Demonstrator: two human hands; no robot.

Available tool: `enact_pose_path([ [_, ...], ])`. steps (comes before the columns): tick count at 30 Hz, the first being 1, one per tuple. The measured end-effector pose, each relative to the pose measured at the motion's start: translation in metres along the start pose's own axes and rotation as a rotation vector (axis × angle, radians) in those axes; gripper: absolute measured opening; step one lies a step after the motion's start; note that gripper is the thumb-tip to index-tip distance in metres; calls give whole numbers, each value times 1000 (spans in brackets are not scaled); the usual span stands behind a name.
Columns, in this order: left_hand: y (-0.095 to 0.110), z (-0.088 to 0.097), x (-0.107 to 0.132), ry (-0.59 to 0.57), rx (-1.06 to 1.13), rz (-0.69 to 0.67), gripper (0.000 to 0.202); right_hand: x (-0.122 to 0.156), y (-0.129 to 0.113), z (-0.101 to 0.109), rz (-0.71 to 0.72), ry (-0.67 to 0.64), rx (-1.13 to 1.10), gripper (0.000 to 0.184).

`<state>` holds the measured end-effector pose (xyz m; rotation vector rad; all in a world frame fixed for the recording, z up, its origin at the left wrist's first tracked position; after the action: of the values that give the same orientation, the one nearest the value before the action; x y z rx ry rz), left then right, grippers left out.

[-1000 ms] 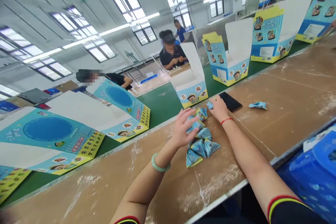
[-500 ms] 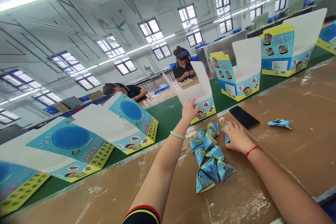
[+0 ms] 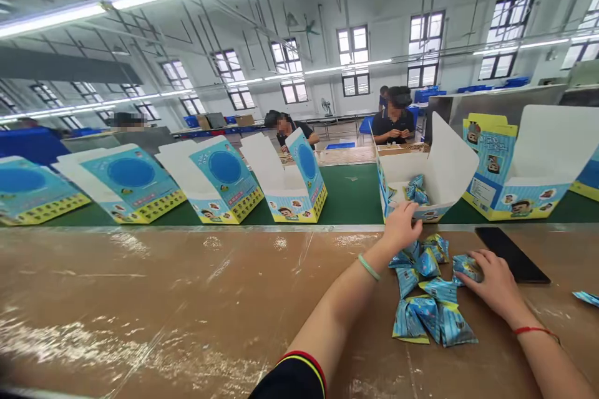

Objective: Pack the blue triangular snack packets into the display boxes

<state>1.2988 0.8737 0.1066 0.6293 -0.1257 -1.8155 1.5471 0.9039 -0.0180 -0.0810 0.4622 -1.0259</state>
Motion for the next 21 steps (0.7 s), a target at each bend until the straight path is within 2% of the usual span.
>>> enact_pose_path([
  [2, 5, -3, 4, 0, 10, -14, 48, -1, 7, 1, 0, 35, 5, 77],
  [6, 9, -8, 8, 19, 44, -31, 50, -3, 19, 1, -27, -17, -103, 78],
  [10, 15, -12, 5, 95, 105, -55, 50, 0, 24, 16, -102, -63, -156, 75],
  [14, 25, -13, -1, 155, 126, -73, 46, 6, 33, 33, -271, -130, -184, 107],
  [16, 30, -13, -4, 172, 130, -78, 46, 9, 39, 42, -336, -130, -177, 112],
  [21, 33, -15, -7, 227, 161, -61, 44, 6, 49, 53, -340, -130, -155, 81],
])
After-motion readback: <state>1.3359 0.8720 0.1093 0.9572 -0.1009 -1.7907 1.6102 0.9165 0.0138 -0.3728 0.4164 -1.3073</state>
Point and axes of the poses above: each hand's wrist, its own x-axis away from the middle knuckle, its own z-axis out of the back of the hand, y = z × x, the point moved 8 cm from there along -x, towards the middle knuckle, and after that the axes turned 15 degrees about -y, right-handed, at the moved point
